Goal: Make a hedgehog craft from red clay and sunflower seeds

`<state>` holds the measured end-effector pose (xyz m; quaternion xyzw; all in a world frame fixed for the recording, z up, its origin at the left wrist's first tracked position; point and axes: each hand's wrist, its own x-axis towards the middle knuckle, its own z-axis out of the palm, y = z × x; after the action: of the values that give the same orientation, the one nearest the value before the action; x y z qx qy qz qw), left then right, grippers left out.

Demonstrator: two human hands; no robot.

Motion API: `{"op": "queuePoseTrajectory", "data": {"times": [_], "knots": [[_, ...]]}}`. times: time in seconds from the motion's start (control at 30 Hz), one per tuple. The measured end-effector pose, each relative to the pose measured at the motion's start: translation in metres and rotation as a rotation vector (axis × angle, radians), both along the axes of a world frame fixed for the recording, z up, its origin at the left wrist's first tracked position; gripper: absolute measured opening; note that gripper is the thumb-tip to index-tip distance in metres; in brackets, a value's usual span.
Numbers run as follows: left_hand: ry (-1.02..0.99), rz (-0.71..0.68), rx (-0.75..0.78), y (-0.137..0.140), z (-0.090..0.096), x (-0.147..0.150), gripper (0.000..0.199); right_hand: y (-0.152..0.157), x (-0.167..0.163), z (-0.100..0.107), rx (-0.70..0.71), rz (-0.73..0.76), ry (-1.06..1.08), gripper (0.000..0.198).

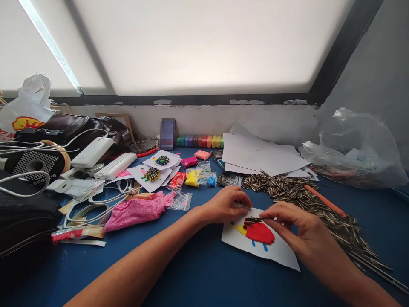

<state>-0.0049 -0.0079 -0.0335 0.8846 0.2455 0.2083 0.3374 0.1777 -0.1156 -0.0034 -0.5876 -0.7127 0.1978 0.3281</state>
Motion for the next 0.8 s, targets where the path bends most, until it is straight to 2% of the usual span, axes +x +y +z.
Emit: {"op": "queuePoseTrajectory", "data": {"times": [0.3, 0.5, 0.8], "knots": [[-0.027, -0.016, 0.013, 0.002, 0.0, 0.0, 0.016, -0.001, -0.006, -0.006, 0.125, 0.0, -0.2, 0.018], [-0.04, -0.036, -0.088, 0.002, 0.002, -0.002, 0.018, 0.002, -0.009, -0.011, 0.18, 0.037, -0.31, 0.021], [-0.052, -0.023, -0.121, 0.002, 0.001, 0.0, 0.014, 0.002, -0.011, -0.014, 0.263, 0.088, -0.377, 0.022]]}}
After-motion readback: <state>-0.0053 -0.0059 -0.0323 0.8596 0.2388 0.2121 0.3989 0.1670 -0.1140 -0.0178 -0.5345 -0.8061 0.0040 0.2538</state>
